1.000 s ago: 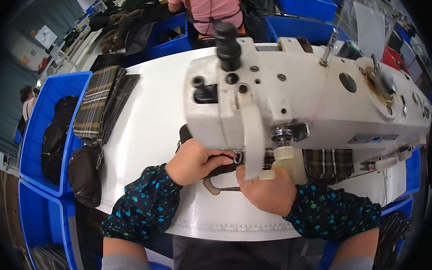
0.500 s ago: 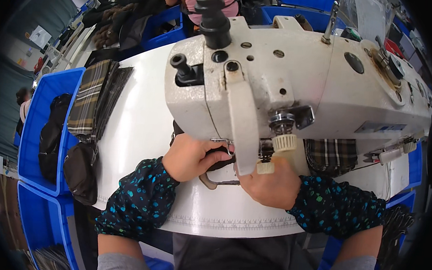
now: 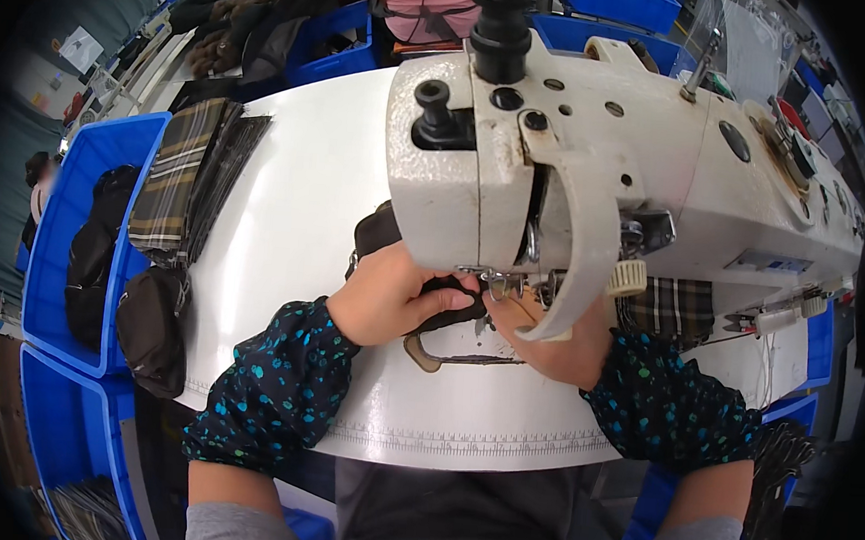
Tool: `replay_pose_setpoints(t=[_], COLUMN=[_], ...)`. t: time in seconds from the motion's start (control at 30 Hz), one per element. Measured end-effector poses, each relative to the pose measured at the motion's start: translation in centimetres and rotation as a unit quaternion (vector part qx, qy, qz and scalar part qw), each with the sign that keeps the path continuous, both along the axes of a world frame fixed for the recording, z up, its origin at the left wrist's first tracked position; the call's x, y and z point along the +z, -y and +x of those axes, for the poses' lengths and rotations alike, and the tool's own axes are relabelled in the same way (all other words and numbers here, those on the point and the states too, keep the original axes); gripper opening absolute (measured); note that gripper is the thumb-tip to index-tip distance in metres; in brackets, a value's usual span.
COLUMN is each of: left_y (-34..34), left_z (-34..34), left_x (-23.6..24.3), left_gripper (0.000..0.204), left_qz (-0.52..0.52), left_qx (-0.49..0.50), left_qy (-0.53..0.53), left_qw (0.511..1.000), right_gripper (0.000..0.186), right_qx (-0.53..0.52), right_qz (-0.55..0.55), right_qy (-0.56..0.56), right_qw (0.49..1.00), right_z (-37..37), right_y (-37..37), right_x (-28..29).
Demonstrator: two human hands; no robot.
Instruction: Sewing fabric pieces to construct a plaid pouch using an industrial sewing machine.
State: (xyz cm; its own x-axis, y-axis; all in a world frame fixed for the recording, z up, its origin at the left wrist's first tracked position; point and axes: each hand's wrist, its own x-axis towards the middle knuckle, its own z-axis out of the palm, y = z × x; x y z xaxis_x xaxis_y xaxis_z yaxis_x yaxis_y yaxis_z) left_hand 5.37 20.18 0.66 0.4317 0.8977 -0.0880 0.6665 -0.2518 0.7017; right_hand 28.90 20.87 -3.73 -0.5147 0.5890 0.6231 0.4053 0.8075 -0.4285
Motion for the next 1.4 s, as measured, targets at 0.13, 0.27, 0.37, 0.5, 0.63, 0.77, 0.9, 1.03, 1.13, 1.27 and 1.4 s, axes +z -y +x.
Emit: replay_pose_setpoints(t=[0.13, 0.27, 0.37, 0.5, 0.63, 0.77, 0.9, 1.03, 1.13, 1.27, 1.4], left_y=[-0.2, 0.1, 0.6, 0.7, 0.8, 0.7, 0.7, 0.4, 0.3, 0.1, -0.5], left_z=[-0.4, 0.0, 0.4, 0.3, 0.4, 0.5, 0.0, 0.7, 0.7, 0.6, -0.1], left_x=[-1.0, -1.2, -1.0, -1.1, -1.1, -0.9, -1.1, 0.1, 0.2, 0.1, -1.6], left_gripper=[0.019, 0.018, 0.019, 0.021, 0.020, 0.021, 0.022, 0.022, 0.022, 0.023, 0.027], left_qz=[-0.047, 0.055, 0.109, 0.131, 0.151, 0.142, 0.152, 0.192, 0.184, 0.172, 0.174], left_qx=[0.013, -0.019, -0.021, -0.022, -0.015, -0.013, -0.001, 0.010, 0.011, 0.028, 0.025], left_qy=[0.054, 0.023, -0.024, -0.030, -0.033, -0.016, -0.018, -0.060, -0.059, -0.054, 0.005], left_qw=[0.997, 0.998, 0.994, 0.991, 0.988, 0.990, 0.988, 0.980, 0.981, 0.983, 0.984], right_gripper=[0.016, 0.021, 0.025, 0.028, 0.024, 0.012, 0.012, 0.015, 0.011, 0.010, 0.010], right_qx=[0.040, 0.077, 0.058, 0.058, 0.044, -0.051, -0.040, -0.109, -0.129, -0.099, -0.047], right_qz=[0.079, 0.072, 0.088, 0.136, 0.135, 0.099, 0.109, 0.037, 0.070, -0.043, -0.080], right_qy=[0.065, 0.071, 0.167, 0.276, 0.188, 0.135, 0.136, 0.155, 0.134, 0.098, 0.104], right_qw=[0.994, 0.992, 0.980, 0.950, 0.972, 0.984, 0.984, 0.981, 0.980, 0.989, 0.990], right_z=[0.3, 0.4, 0.7, 1.2, 0.8, 0.0, -0.2, -0.1, 0.0, -0.2, -0.5], right_y=[-0.4, -0.5, 0.7, 1.9, 2.3, 2.5, 2.3, 2.7, 2.6, 2.6, 2.4], right_x=[0.3, -0.4, 0.4, 1.2, 0.9, -1.2, -1.6, -3.5, -4.9, -4.4, -1.8])
